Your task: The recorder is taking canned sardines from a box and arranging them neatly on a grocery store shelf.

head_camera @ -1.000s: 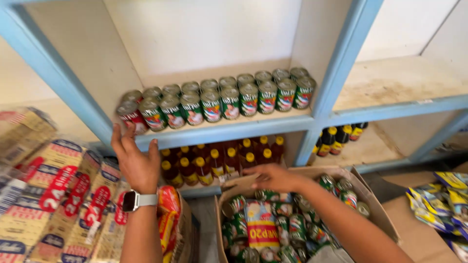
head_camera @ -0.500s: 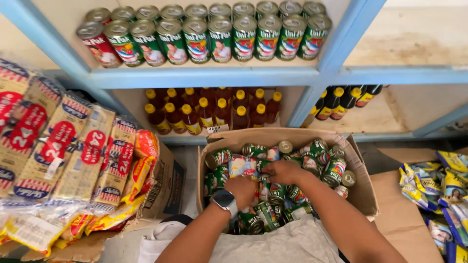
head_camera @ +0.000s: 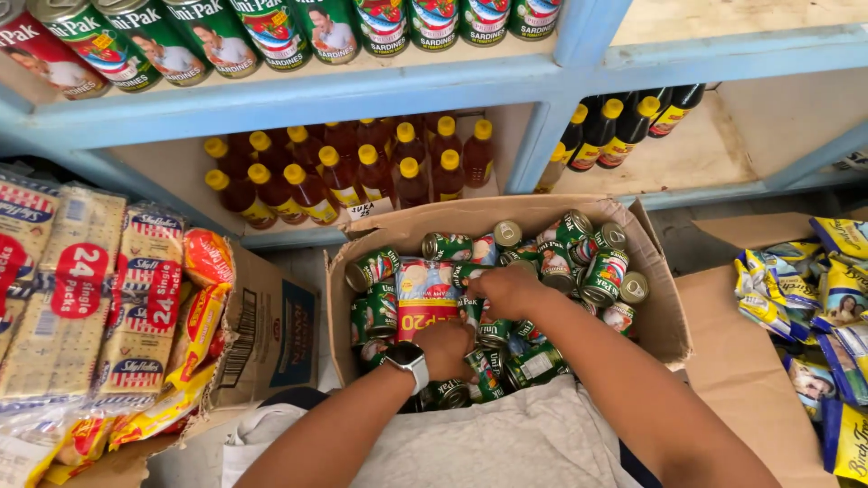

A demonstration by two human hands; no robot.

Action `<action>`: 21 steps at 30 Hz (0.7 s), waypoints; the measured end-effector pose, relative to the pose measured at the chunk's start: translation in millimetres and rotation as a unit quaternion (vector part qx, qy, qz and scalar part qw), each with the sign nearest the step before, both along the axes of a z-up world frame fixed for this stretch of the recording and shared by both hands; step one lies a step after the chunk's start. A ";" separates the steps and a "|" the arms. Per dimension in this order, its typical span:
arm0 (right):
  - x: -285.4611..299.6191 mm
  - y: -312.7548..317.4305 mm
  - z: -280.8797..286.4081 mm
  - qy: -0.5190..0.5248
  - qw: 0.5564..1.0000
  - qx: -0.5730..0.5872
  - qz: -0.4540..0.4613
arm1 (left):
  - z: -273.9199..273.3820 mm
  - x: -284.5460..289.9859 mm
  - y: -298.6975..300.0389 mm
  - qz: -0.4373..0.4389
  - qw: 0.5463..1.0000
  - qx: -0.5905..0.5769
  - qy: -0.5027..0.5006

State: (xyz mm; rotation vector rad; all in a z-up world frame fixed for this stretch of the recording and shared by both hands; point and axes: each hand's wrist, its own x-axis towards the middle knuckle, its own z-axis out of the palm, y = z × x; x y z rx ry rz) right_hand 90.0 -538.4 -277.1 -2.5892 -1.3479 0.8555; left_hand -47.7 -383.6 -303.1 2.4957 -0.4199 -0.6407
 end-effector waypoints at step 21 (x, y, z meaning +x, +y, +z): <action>1.8 -16.6 -23.3 0.059 0.998 0.009 -0.024 | -42.9 25.8 15.9 0.209 0.949 -0.213 0.101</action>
